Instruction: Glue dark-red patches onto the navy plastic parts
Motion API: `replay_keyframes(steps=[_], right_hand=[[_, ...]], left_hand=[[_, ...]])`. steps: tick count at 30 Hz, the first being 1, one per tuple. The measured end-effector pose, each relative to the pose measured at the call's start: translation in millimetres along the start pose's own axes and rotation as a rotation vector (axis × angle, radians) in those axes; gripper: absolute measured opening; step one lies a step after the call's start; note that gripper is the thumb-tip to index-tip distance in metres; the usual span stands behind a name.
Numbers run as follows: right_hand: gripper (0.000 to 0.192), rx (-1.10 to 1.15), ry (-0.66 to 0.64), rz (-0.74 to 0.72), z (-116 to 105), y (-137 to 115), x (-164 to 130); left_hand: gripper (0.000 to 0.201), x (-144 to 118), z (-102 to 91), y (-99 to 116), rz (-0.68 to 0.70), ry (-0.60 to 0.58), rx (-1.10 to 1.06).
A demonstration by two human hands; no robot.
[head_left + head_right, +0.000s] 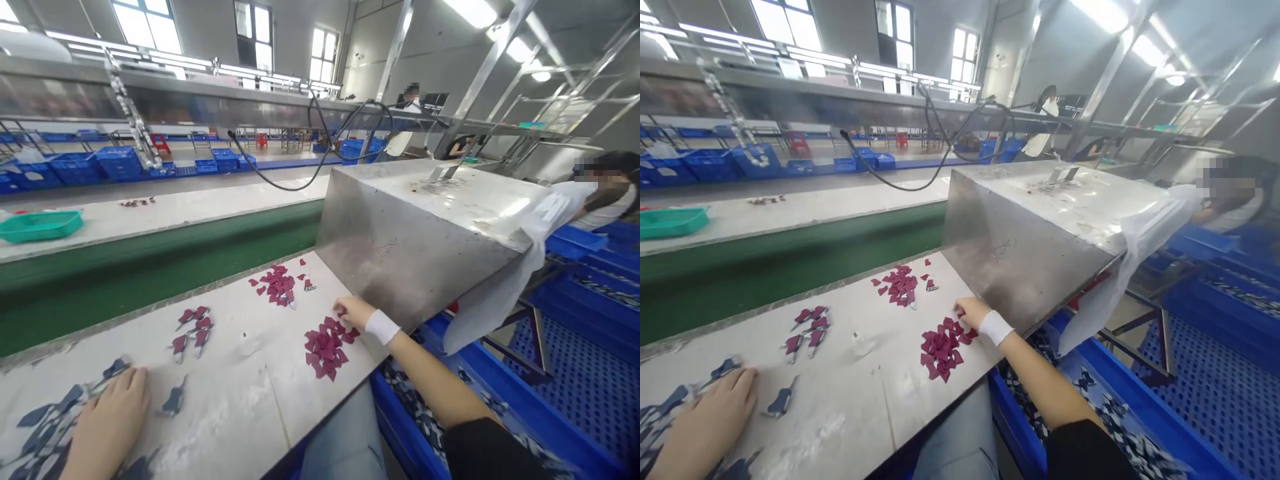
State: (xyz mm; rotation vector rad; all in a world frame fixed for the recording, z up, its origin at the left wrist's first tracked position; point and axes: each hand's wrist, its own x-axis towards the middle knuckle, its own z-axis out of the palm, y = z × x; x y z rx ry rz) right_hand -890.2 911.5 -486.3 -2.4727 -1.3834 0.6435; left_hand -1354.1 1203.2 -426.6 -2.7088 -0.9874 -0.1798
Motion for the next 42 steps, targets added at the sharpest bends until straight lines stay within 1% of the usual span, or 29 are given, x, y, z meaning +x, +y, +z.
replay_keyframes(steps=[2, 5, 7, 9, 14, 17, 20, 21, 22, 25, 28, 30, 32, 34, 37, 40, 42], right_hand=[[0.026, 0.026, -0.051, 0.020, -1.4, 3.3, 1.3], [0.027, 0.075, -0.081, 0.043, 1.9, 10.5, 4.0], [0.028, 0.108, -0.085, 0.057, 5.5, 15.7, 5.8], [0.027, 0.137, -0.081, 0.064, 9.3, 18.5, 5.8], [0.021, 0.158, -0.021, 0.041, 15.6, 10.6, -3.0], [0.020, 0.145, 0.034, 0.034, 11.8, 6.8, -9.8], [0.033, 0.139, 0.087, 0.056, 4.9, 12.5, -14.1], [0.033, 0.142, 0.092, 0.078, 3.6, 15.9, -14.8], [0.029, 0.151, 0.088, 0.104, 3.3, 19.4, -15.2], [0.011, 0.198, 0.057, 0.163, 6.8, 27.4, -15.8], [0.010, 0.233, 0.062, 0.173, 10.1, 25.7, -17.6], [0.011, 0.234, 0.072, 0.162, 9.8, 16.9, -18.4], [0.010, 0.220, 0.083, 0.132, 9.1, 1.4, -16.6], [0.014, 0.193, 0.113, 0.078, 11.1, -20.4, -10.9], [0.027, 0.159, 0.160, -0.042, 23.0, -59.6, 1.1], [0.037, 0.156, 0.129, -0.171, 38.4, -92.8, 5.6], [0.042, 0.174, 0.091, -0.241, 42.9, -103.0, 1.4]], left_hand=[[0.050, -1.3, -7.6, 6.7, 0.005, -0.073, 0.089], [0.049, 0.1, -13.1, 11.7, 0.011, -0.160, 0.091], [0.048, 0.7, -13.5, 13.0, 0.018, -0.186, 0.049], [0.046, -0.9, -13.0, 14.6, 0.036, -0.183, 0.007], [0.043, -11.2, -11.6, 23.5, 0.085, -0.125, -0.055], [0.043, -14.9, -13.8, 28.1, 0.089, -0.102, -0.085], [0.042, -17.3, -22.2, 30.3, 0.075, -0.063, -0.118], [0.041, -18.9, -26.3, 31.4, 0.064, -0.040, -0.130], [0.040, -21.3, -30.7, 33.4, 0.055, -0.006, -0.149], [0.029, -32.9, -42.8, 47.0, 0.048, 0.112, -0.267], [0.018, -46.7, -48.6, 72.5, 0.033, 0.144, -0.409], [0.015, -53.3, -47.6, 93.8, 0.013, 0.125, -0.490], [0.016, -56.0, -43.4, 116.8, 0.028, 0.100, -0.574], [0.017, -55.1, -37.5, 140.1, 0.090, 0.058, -0.653], [0.017, -50.0, -29.7, 171.7, 0.207, -0.017, -0.710], [0.018, -45.7, -25.7, 192.4, 0.287, -0.084, -0.689], [0.019, -44.5, -23.9, 198.1, 0.309, -0.128, -0.674]])
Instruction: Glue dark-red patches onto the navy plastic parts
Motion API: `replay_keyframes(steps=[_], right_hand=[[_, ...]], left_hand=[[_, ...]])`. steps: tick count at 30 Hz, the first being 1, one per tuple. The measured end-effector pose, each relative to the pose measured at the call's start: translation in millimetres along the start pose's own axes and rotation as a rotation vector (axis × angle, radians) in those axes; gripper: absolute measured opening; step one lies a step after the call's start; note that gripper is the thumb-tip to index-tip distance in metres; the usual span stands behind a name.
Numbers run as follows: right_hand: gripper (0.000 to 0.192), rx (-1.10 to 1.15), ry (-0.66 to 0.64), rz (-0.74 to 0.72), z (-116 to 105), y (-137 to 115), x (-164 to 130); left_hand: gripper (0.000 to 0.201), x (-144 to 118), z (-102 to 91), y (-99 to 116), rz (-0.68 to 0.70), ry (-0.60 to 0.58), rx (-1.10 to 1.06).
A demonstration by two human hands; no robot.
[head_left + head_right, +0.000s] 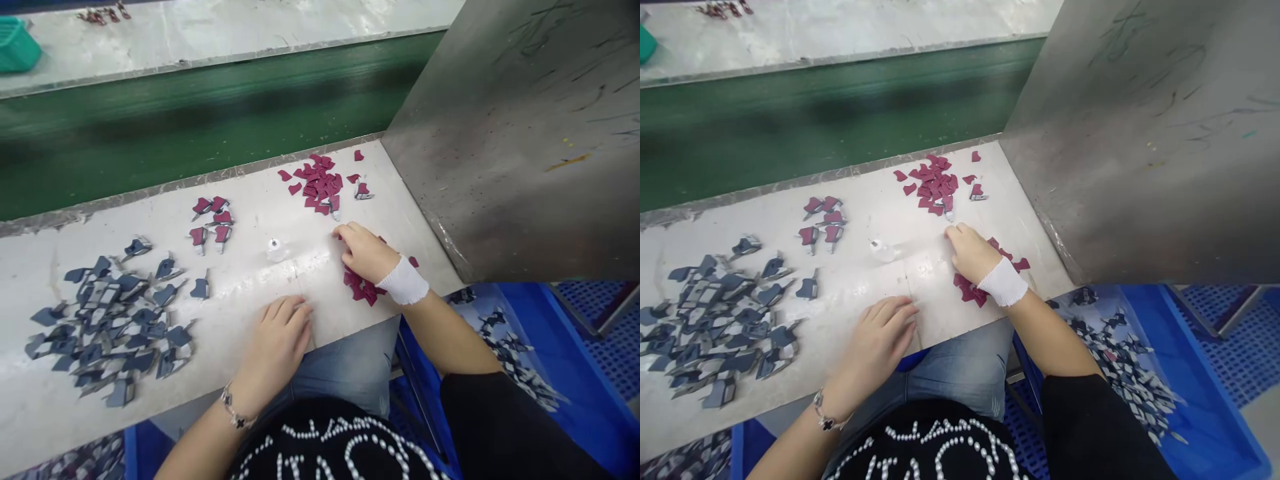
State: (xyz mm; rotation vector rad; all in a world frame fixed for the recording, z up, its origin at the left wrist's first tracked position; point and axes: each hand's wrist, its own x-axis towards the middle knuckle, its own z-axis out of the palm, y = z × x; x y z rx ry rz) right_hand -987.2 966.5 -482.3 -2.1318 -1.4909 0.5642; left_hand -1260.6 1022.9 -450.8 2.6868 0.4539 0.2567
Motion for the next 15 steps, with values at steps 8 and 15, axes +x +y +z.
replay_keyframes(steps=[8, 15], right_hand=[[0.025, 0.081, 0.033, 0.090, -22.6, 27.4, -1.6], [0.004, 0.223, -0.115, 0.153, -12.8, 23.8, 12.4]], left_hand=[[0.017, 1.7, 12.8, -14.7, -0.027, 0.064, -0.084], [0.016, 3.6, 16.2, -22.1, -0.041, 0.073, -0.197]])
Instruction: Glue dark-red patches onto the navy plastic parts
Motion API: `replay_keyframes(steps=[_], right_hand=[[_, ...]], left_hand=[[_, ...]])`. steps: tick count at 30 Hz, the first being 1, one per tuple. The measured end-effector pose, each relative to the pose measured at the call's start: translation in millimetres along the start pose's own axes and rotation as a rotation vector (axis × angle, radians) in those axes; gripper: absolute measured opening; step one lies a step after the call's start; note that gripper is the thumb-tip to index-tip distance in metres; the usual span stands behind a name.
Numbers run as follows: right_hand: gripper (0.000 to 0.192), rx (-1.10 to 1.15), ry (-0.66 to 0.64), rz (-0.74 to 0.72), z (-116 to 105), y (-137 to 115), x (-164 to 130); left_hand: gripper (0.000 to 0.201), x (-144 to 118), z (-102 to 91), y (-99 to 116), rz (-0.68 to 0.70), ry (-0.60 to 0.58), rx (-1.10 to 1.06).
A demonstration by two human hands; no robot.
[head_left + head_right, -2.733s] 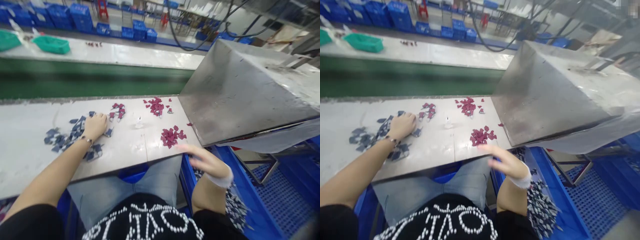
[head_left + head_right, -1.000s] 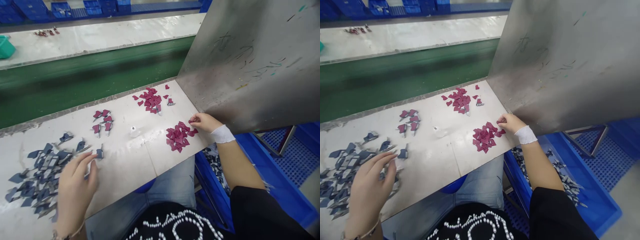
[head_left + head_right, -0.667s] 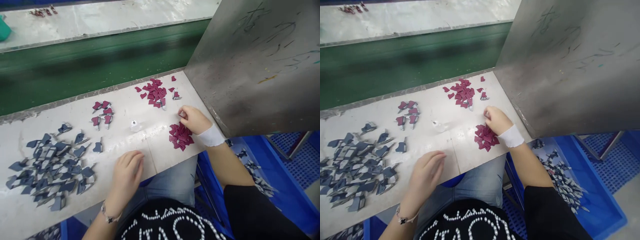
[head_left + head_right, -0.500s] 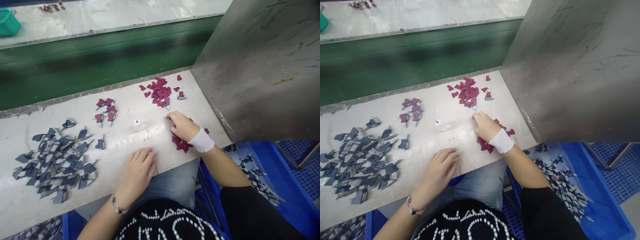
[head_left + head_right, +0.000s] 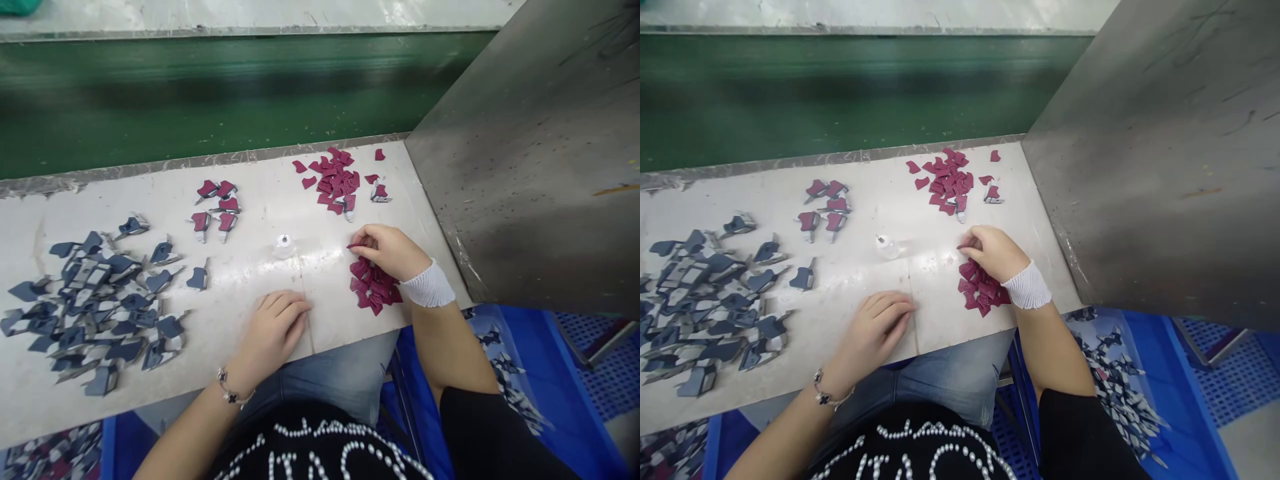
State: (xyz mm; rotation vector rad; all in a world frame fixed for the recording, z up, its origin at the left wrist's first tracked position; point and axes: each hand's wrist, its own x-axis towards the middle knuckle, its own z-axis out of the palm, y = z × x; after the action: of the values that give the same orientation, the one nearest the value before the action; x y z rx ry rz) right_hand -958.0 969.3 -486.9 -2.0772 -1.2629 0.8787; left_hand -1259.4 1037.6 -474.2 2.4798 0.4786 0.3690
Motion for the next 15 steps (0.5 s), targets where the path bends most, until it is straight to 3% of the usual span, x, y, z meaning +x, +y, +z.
replay_keyframes(steps=[7, 10, 15], right_hand=[[0.008, 0.070, -0.149, 0.030, 4.6, -18.8, 7.4], [0.016, 0.035, -0.204, 0.002, 4.9, -26.9, 20.8], [0.020, -0.015, -0.209, -0.040, -4.8, -36.2, 47.5]], left_hand=[[0.018, -1.6, -1.7, 0.9, 0.091, 0.067, 0.018], [0.018, -2.3, 4.7, -11.2, 0.173, 0.140, 0.044], [0.021, -3.3, 18.7, -34.1, 0.256, 0.123, 0.074]])
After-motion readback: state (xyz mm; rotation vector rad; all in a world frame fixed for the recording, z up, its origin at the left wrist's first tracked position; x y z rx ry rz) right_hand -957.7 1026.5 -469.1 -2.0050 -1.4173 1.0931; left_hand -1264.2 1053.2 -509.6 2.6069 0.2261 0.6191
